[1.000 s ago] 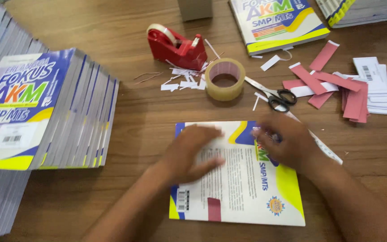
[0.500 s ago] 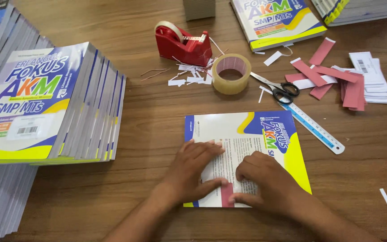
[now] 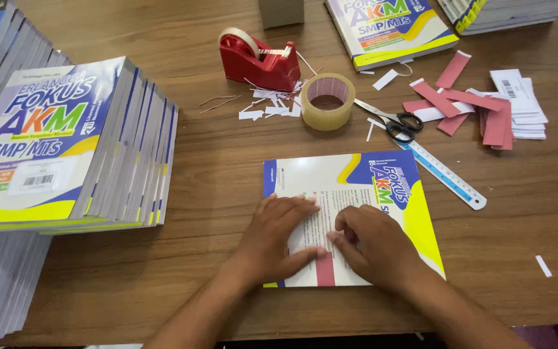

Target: Applying and taping paper labels onto the covers of books and trimming them with scissors.

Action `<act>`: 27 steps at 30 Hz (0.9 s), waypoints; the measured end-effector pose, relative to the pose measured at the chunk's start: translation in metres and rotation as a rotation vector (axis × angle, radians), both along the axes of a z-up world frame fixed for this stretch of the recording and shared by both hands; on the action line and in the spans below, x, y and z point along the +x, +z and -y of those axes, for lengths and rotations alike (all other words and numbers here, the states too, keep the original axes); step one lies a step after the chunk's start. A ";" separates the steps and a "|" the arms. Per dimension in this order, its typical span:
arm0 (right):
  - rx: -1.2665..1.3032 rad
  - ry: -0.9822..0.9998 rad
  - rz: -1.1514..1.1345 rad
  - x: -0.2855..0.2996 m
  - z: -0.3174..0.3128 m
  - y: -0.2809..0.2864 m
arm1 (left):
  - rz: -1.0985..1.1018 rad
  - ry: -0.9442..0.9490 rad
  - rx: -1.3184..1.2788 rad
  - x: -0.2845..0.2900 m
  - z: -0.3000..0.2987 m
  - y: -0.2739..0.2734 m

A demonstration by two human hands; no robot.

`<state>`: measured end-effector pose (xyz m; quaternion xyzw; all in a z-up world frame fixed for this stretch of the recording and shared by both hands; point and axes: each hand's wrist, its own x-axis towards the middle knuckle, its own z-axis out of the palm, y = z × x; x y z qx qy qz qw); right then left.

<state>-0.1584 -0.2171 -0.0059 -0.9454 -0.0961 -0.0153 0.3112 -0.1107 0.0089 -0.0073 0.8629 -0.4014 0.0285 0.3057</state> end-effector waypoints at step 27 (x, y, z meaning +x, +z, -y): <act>0.949 -0.352 0.177 -0.038 0.082 -0.009 | 0.193 -0.178 0.236 -0.051 0.043 -0.019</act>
